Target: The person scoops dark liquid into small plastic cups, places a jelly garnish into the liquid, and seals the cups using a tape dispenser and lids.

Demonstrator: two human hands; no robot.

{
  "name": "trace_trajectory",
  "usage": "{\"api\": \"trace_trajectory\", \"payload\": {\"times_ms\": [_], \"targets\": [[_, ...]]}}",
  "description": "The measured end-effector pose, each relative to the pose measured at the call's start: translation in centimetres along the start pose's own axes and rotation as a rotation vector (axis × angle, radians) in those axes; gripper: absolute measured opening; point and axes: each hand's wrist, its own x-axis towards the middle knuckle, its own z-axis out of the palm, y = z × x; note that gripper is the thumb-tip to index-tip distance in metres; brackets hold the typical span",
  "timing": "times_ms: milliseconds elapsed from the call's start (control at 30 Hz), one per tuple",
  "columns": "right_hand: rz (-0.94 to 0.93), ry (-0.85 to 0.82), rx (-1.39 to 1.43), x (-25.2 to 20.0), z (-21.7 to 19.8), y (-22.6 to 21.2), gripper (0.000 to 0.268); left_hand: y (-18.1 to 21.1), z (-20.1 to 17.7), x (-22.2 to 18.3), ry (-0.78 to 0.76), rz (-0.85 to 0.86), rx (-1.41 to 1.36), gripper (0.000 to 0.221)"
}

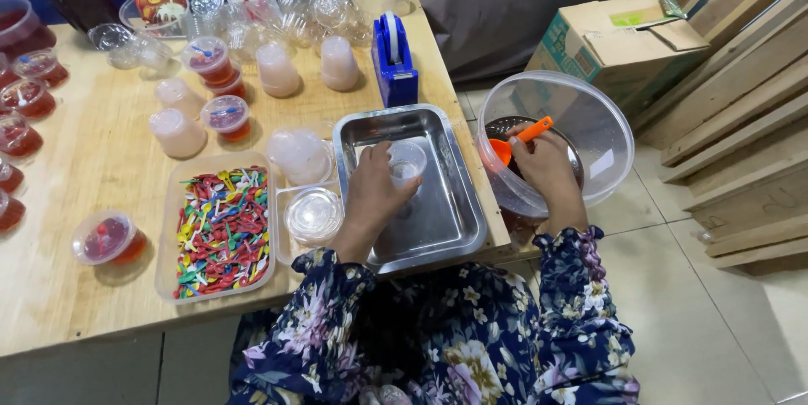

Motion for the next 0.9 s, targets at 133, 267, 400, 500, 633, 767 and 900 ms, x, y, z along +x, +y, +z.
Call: {"api": "trace_trajectory", "payload": {"times_ms": [133,267,400,500,633,767,900], "targets": [[0.028,-0.027,-0.066,0.6,0.1,-0.7,0.026,-0.2,0.0,0.2,-0.013,0.002,0.008,0.076],[0.067,-0.058,-0.104,-0.5,-0.4,-2.3,0.03,0.0,-0.2,0.1,-0.025,-0.012,0.011,0.076],[0.122,-0.093,-0.072,-1.0,-0.6,-2.4,0.038,0.1,-0.2,0.1,-0.032,-0.006,0.035,0.077],[0.149,-0.115,-0.047,0.7,0.2,0.8,0.042,0.5,-0.4,0.1,-0.021,-0.007,0.018,0.076],[0.167,-0.113,0.134,1.2,0.2,0.3,0.044,0.5,-0.4,0.1,-0.023,-0.009,0.028,0.075],[0.069,-0.004,0.151,1.8,0.8,2.4,0.035,0.3,-0.3,0.2,-0.017,0.003,0.027,0.076],[0.03,0.086,0.004,1.2,0.5,2.6,0.029,0.4,-0.3,0.2,-0.013,0.005,0.03,0.075]]}}
